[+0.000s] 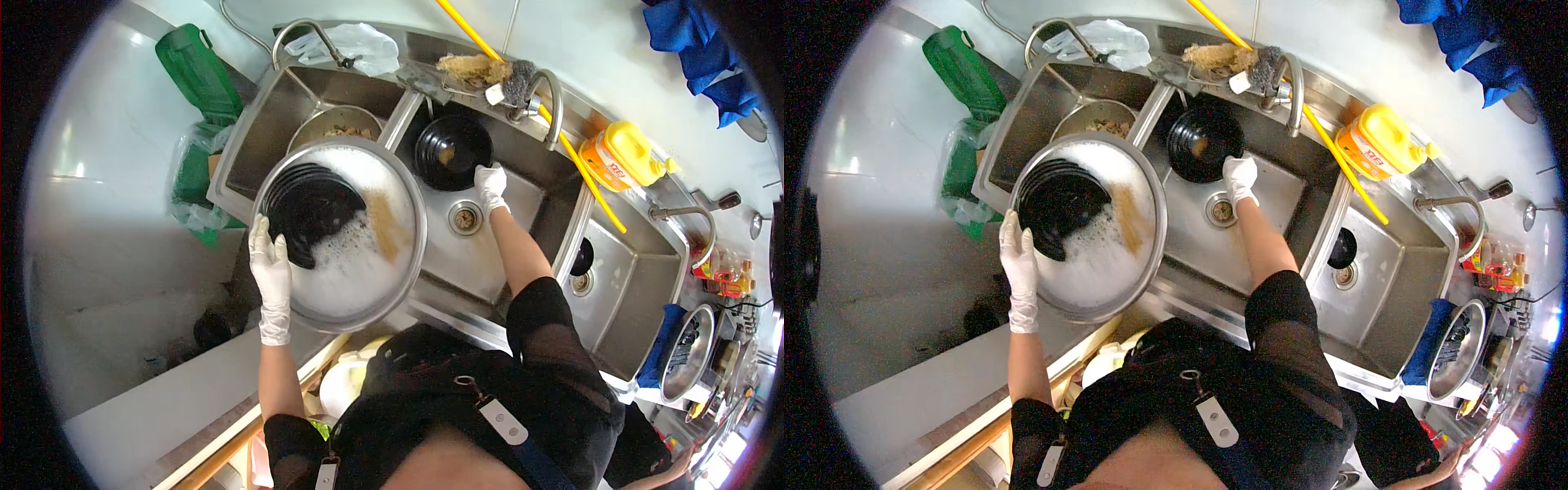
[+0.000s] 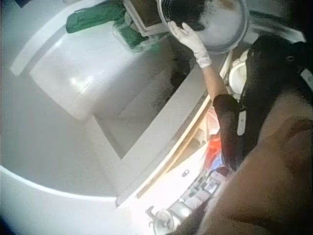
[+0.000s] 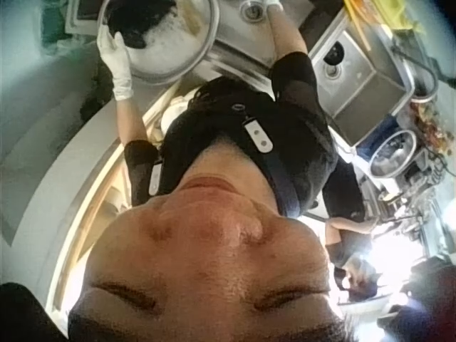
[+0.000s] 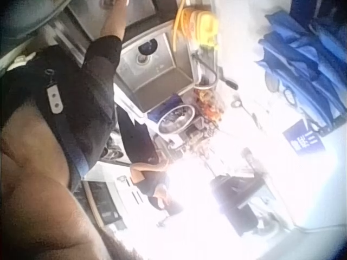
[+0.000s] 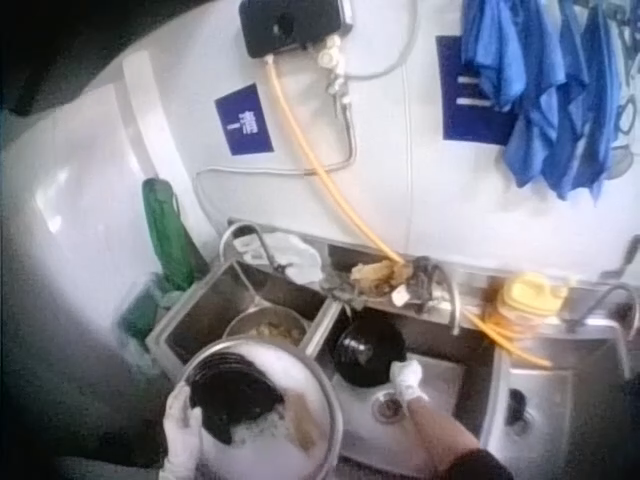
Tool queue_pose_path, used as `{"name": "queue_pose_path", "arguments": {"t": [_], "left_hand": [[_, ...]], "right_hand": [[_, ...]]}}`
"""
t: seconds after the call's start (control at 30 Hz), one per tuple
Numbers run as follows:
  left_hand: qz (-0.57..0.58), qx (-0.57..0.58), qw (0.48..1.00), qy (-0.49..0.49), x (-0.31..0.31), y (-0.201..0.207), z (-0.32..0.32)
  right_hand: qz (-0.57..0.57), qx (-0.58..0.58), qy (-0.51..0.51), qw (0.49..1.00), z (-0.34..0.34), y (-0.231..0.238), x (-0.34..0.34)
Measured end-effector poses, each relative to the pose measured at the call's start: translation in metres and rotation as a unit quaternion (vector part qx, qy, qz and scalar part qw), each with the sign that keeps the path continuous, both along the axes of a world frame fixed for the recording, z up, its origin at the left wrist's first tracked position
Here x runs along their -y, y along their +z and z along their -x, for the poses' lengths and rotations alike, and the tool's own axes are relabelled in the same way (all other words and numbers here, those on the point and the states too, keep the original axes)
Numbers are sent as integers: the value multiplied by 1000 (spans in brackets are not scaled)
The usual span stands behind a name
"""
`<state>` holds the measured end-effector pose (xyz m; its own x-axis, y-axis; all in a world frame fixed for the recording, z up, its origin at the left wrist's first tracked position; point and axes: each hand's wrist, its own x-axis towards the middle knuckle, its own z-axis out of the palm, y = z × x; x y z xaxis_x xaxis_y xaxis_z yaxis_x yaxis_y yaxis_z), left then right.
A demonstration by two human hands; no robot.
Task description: Washing long black utensils and bowls in a soapy basin within a commercial sink.
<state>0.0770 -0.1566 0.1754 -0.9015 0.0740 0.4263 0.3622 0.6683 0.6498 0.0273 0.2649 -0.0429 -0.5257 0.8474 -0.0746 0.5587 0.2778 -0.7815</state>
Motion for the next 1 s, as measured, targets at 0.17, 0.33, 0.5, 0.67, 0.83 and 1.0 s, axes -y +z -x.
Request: {"name": "queue_pose_path", "arguments": {"t": [0.17,0.33,0.5,0.67,0.83,1.0], "left_hand": [[-49,-2,999,-6,-17,9,-7],[30,-75,995,-61,-58,15,-17],[26,-109,984,-138,-110,16,-33],[52,-136,976,-161,-141,16,-57],[39,-143,980,-131,-128,-3,-65],[-108,-37,992,45,-58,-33,-51]], "right_hand": [[-170,-76,132,974,-69,39,-22],[-331,-136,282,890,-147,88,-43],[-404,-82,369,833,-211,134,-55],[-432,-78,411,799,-257,165,-67],[-403,-163,382,815,-270,173,-73],[-103,-194,208,953,-262,194,-62]]}}
